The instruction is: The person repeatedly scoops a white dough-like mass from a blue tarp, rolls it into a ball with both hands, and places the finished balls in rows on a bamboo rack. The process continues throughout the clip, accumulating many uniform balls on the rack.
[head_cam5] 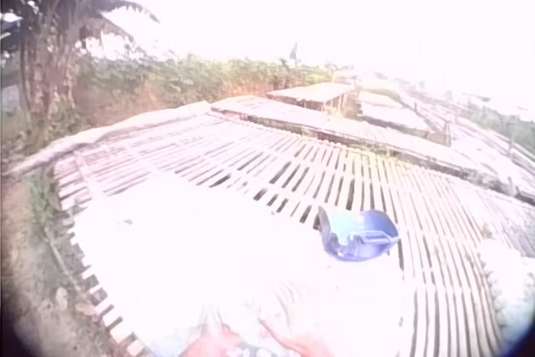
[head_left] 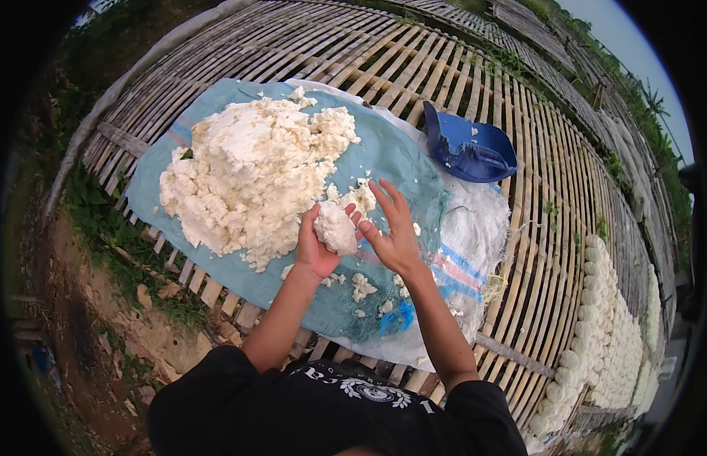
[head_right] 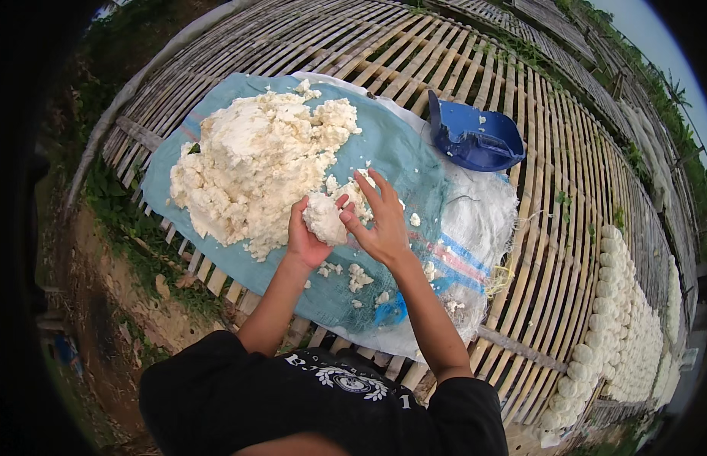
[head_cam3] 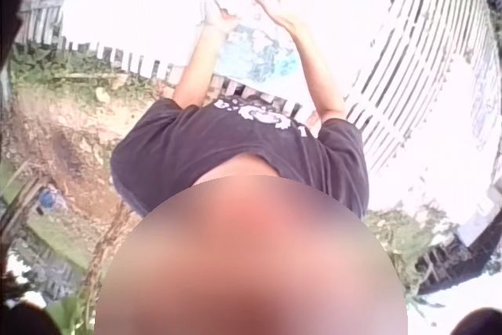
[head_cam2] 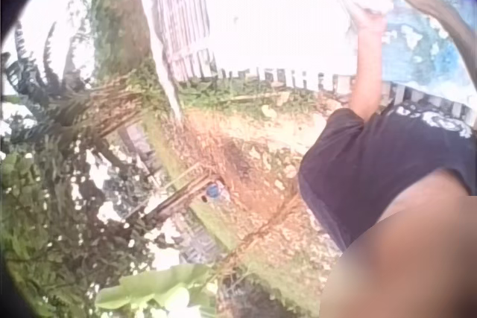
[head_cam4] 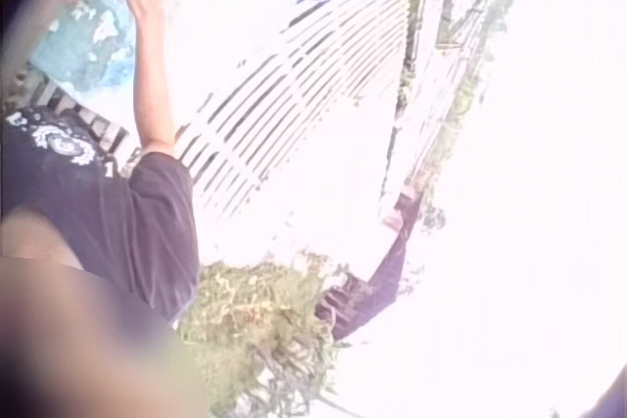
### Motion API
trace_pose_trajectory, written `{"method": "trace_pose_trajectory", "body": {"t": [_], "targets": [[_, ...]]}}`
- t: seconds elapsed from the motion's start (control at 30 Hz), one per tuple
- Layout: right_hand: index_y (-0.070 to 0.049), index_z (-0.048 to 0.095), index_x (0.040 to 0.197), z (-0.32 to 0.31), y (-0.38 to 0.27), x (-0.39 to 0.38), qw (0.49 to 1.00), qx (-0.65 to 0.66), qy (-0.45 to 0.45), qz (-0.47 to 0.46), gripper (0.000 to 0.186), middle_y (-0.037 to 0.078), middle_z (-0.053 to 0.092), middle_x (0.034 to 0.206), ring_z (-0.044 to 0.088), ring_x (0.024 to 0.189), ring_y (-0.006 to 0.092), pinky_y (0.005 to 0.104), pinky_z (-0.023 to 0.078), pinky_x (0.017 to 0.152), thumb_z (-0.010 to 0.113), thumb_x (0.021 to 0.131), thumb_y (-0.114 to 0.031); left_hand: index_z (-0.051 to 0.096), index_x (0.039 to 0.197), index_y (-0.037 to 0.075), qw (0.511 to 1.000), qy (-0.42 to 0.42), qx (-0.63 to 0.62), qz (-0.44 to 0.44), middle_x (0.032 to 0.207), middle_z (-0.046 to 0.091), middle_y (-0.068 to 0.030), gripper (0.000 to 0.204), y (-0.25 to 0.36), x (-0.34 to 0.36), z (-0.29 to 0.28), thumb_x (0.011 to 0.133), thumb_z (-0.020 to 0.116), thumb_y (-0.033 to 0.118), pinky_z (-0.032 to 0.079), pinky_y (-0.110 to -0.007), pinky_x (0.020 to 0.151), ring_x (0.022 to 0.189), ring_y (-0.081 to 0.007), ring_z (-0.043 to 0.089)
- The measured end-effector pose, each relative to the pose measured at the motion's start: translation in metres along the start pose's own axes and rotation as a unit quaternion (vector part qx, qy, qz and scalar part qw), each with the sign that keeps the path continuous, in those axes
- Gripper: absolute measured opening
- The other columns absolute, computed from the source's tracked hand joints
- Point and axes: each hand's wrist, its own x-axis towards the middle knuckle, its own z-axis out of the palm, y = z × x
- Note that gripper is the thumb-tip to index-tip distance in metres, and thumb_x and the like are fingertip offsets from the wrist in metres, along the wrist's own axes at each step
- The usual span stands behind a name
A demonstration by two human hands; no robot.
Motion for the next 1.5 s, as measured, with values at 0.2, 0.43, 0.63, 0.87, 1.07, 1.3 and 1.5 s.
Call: {"method": "trace_pose_trajectory", "body": {"t": [0.2,0.43,0.63,0.87,1.07,1.3,1.5], "targets": [[-0.005,0.068,0.133,0.062,-0.023,-0.026,0.986,0.113,0.103,0.070,0.053,0.022,0.061,0.141,0.057,0.132,0.0408,0.0517,0.045,0.110,0.075,0.088,-0.033,0.050,0.149,0.019,0.994,0.015,0.044,0.101,0.144,0.054,-0.0043,0.054,-0.041,-0.004,0.030,0.108,0.053,0.053,0.046,-0.044,0.115,0.135,-0.0222,0.056],[-0.004,0.068,0.133,0.046,-0.042,-0.048,0.990,-0.025,0.101,-0.099,0.046,0.022,0.066,0.130,0.063,0.120,0.0446,0.0485,0.046,0.107,0.060,0.100,-0.035,0.042,0.158,0.019,0.997,-0.072,0.041,-0.006,0.158,0.049,-0.0172,0.060,-0.025,-0.020,0.020,0.111,0.044,0.056,0.044,-0.049,0.118,0.145,-0.0313,0.050],[0.001,0.067,0.133,0.060,-0.011,-0.056,0.992,0.099,-0.070,0.019,0.044,0.023,0.066,0.129,0.064,0.117,0.0419,0.0488,0.049,0.102,0.050,0.110,-0.032,0.054,0.145,0.019,0.999,-0.002,0.007,0.033,0.143,0.062,-0.0116,0.055,-0.032,-0.029,-0.015,0.105,0.052,0.056,0.053,-0.051,0.105,0.133,-0.0367,0.060],[0.000,0.054,0.147,0.078,0.138,0.003,0.978,-0.202,-0.047,0.001,0.063,0.021,0.057,0.146,0.055,0.133,0.0413,0.0479,0.048,0.111,0.069,0.098,-0.037,0.063,0.123,0.019,0.988,0.105,-0.099,-0.048,0.139,0.063,-0.0117,0.042,-0.022,-0.065,-0.071,0.098,0.063,0.054,0.056,-0.057,0.096,0.130,-0.0395,0.060],[-0.001,0.051,0.148,0.097,0.139,-0.008,0.945,-0.233,-0.227,0.010,0.075,0.019,0.059,0.139,0.056,0.131,0.0402,0.0505,0.051,0.109,0.081,0.085,-0.028,0.066,0.116,0.017,0.986,0.119,-0.112,-0.044,0.130,0.066,-0.0108,0.039,-0.016,-0.081,-0.093,0.098,0.065,0.051,0.057,-0.059,0.094,0.129,-0.0411,0.059],[-0.007,0.072,0.123,0.101,0.112,-0.029,0.971,-0.183,-0.128,0.085,0.041,0.020,0.071,0.111,0.071,0.102,0.0351,0.0440,0.059,0.090,0.076,0.085,-0.021,0.067,0.116,0.017,0.989,0.096,-0.099,-0.046,0.129,0.066,-0.0100,0.040,-0.013,-0.060,-0.092,0.099,0.065,0.053,0.057,-0.057,0.095,0.128,-0.0406,0.060],[-0.005,0.072,0.119,0.039,0.092,0.030,0.905,0.226,-0.134,0.336,0.032,0.008,0.075,0.095,0.070,0.071,0.0181,0.0306,0.057,0.064,0.075,0.097,-0.027,0.060,0.130,0.019,0.996,0.054,-0.071,-0.022,0.138,0.063,-0.0124,0.046,-0.007,-0.046,-0.060,0.101,0.061,0.054,0.056,-0.060,0.100,0.131,-0.0402,0.060]]}}
